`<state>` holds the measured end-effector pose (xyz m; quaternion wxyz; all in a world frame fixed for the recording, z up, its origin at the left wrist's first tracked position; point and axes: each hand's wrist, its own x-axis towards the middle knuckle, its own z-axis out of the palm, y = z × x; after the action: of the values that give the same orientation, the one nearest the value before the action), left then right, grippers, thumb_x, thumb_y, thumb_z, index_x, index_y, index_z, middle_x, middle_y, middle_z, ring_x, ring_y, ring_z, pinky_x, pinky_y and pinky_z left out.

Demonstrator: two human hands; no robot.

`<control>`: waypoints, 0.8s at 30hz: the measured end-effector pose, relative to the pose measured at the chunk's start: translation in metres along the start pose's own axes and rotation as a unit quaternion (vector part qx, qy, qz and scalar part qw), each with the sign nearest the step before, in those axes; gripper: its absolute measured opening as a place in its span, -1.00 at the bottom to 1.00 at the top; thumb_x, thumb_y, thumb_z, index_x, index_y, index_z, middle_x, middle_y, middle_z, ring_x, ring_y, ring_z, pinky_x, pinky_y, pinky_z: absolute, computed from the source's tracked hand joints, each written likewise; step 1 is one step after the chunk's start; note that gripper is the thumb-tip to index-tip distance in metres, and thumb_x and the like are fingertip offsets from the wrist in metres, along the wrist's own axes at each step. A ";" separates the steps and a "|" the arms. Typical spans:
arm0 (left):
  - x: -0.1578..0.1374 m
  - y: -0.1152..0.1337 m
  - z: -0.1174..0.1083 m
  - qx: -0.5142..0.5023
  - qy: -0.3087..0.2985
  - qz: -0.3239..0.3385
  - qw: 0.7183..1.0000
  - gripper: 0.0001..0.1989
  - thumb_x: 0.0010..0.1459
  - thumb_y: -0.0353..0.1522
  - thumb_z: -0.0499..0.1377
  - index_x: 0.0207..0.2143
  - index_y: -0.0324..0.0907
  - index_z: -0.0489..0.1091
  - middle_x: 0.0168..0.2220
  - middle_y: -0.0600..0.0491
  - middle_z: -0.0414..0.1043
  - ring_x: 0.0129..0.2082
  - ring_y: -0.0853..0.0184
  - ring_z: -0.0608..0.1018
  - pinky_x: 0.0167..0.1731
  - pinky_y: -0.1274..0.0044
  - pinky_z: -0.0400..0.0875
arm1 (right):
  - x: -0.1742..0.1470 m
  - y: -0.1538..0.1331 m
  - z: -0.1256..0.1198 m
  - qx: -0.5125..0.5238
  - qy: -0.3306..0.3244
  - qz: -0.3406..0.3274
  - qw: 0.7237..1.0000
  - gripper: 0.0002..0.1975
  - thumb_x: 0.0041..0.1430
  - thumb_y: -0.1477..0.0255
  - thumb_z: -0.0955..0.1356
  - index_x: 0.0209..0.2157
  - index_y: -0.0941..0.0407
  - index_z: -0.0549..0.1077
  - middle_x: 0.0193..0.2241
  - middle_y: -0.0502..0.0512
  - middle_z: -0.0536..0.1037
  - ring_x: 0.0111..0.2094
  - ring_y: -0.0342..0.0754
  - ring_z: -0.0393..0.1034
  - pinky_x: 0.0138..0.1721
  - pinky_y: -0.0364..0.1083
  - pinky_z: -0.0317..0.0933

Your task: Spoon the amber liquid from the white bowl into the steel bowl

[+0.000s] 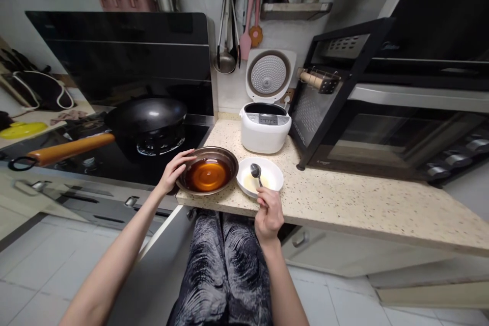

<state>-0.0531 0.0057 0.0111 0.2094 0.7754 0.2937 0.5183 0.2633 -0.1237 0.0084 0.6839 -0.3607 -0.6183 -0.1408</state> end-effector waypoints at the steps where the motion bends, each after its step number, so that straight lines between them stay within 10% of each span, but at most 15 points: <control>1: 0.000 0.000 0.000 0.001 -0.002 0.000 1.000 -0.59 0.36 -0.14 0.07 0.07 -0.14 0.53 0.27 -0.15 0.35 0.28 0.00 0.39 0.30 0.08 0.20 | 0.000 -0.004 0.003 0.016 0.018 0.021 0.999 -0.81 0.33 0.59 0.27 -0.16 0.06 0.45 -0.28 0.10 0.58 -0.23 -0.01 0.52 -0.23 0.02 0.41; 10: 0.001 0.003 0.000 0.004 -0.009 -0.003 1.000 -0.60 0.37 -0.16 0.06 0.08 -0.13 0.52 0.28 -0.15 0.34 0.29 0.01 0.38 0.30 0.08 0.19 | -0.005 -0.033 0.045 0.147 -0.017 0.182 0.972 -0.83 0.40 0.52 0.24 -0.27 0.06 0.42 -0.30 0.04 0.56 -0.23 -0.09 0.48 -0.17 -0.06 0.37; 24: 0.000 0.003 -0.001 0.005 -0.010 -0.003 1.000 -0.60 0.36 -0.14 0.07 0.07 -0.12 0.53 0.28 -0.14 0.35 0.29 0.00 0.38 0.31 0.08 0.19 | -0.016 -0.030 0.068 0.160 -0.058 0.261 0.950 -0.81 0.41 0.39 0.25 -0.28 0.07 0.44 -0.31 0.05 0.54 -0.28 -0.10 0.43 -0.19 -0.09 0.32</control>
<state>-0.0530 0.0036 0.0138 0.2100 0.7806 0.2968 0.5085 0.1904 -0.1031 0.0009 0.7088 -0.4025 -0.5556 0.1643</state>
